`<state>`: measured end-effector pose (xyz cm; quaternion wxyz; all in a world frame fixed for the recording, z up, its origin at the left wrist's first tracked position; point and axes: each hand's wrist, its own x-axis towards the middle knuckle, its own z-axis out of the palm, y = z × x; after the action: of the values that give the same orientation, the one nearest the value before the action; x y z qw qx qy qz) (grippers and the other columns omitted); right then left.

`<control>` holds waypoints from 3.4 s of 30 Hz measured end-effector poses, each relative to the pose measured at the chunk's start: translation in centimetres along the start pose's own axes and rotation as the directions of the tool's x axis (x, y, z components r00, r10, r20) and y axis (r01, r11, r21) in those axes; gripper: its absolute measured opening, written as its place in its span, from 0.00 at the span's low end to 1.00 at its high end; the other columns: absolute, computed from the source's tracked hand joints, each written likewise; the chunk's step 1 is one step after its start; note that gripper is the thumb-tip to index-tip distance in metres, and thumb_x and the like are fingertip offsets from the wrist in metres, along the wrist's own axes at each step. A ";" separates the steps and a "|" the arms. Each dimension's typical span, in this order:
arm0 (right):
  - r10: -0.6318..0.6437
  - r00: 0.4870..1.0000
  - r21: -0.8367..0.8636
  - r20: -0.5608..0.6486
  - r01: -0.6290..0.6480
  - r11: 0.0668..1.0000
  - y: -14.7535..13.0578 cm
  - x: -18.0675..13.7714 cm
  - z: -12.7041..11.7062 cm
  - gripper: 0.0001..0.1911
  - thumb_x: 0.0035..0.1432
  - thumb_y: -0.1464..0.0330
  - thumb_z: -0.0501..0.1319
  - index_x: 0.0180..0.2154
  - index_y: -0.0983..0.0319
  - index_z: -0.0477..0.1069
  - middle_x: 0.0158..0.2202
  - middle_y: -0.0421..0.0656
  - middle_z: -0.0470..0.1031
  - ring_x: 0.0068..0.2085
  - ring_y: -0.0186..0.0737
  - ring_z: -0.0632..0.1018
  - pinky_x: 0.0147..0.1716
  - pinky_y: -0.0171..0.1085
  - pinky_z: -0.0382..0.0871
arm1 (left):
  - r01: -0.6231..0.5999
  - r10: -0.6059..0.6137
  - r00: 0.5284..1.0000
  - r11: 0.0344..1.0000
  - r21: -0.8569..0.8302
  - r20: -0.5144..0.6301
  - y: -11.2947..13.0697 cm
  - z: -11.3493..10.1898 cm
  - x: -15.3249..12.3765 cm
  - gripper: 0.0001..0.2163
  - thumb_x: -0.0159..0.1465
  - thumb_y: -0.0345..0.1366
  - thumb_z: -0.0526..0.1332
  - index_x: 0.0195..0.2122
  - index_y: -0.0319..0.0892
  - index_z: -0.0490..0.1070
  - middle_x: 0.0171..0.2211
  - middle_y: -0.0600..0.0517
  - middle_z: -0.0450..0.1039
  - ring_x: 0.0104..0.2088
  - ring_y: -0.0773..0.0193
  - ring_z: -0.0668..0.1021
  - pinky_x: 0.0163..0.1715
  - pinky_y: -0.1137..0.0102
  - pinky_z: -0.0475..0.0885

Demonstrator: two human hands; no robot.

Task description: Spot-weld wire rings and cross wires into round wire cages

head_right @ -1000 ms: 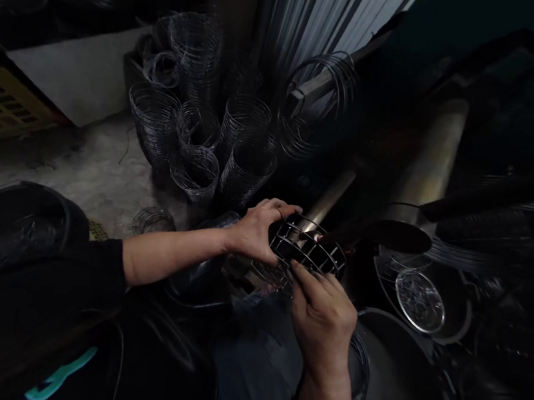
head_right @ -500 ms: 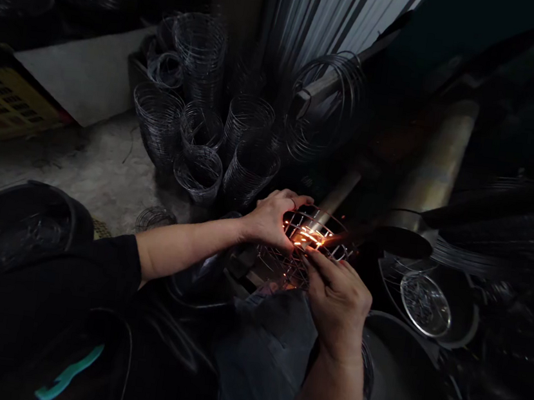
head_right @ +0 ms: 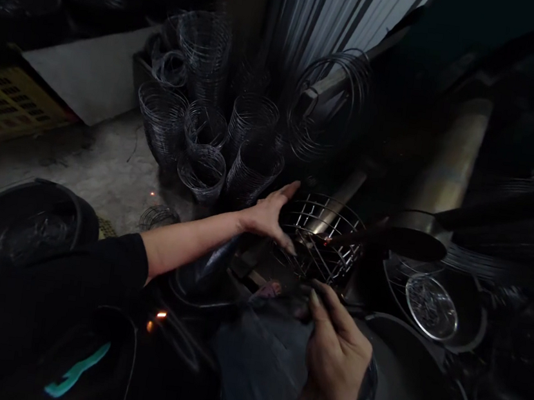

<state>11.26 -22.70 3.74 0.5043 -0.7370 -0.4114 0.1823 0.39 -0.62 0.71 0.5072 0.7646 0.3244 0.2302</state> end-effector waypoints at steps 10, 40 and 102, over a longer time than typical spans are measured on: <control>-0.464 0.774 -0.261 0.430 0.599 0.757 -4.7 -2.2 0.9 0.17 0.61 0.60 0.61 0.48 0.60 0.77 0.41 0.47 0.81 0.41 0.46 0.82 0.37 0.38 0.78 | -0.051 0.016 0.989 0.969 -0.243 -0.144 -2.3 -0.6 -5.3 0.56 0.27 0.42 0.78 0.60 0.34 0.61 0.57 0.39 0.62 0.58 0.49 0.68 0.62 0.56 0.61; -0.519 0.712 -0.607 0.473 0.690 0.394 -2.0 0.0 1.0 0.13 0.63 0.73 0.54 0.45 0.66 0.75 0.30 0.46 0.79 0.33 0.46 0.74 0.31 0.41 0.64 | -0.195 0.198 0.980 0.969 0.150 -0.007 2.1 1.0 -7.9 0.55 0.33 0.45 0.72 0.65 0.37 0.55 0.59 0.35 0.54 0.61 0.39 0.60 0.57 0.44 0.63; 0.335 0.824 0.078 -0.457 -0.338 0.938 8.9 -8.3 0.1 0.26 0.46 0.50 0.64 0.39 0.64 0.78 0.40 0.51 0.79 0.43 0.53 0.78 0.48 0.52 0.71 | 0.121 -0.136 0.991 0.906 -0.405 -0.009 -5.5 0.5 -0.5 0.65 0.28 0.44 0.77 0.68 0.38 0.47 0.66 0.39 0.56 0.65 0.44 0.62 0.65 0.53 0.56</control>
<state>10.00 -30.55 -5.45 0.5455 -0.8213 -0.1434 0.0857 -1.04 0.16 -4.56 0.6619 0.6161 0.3288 0.2724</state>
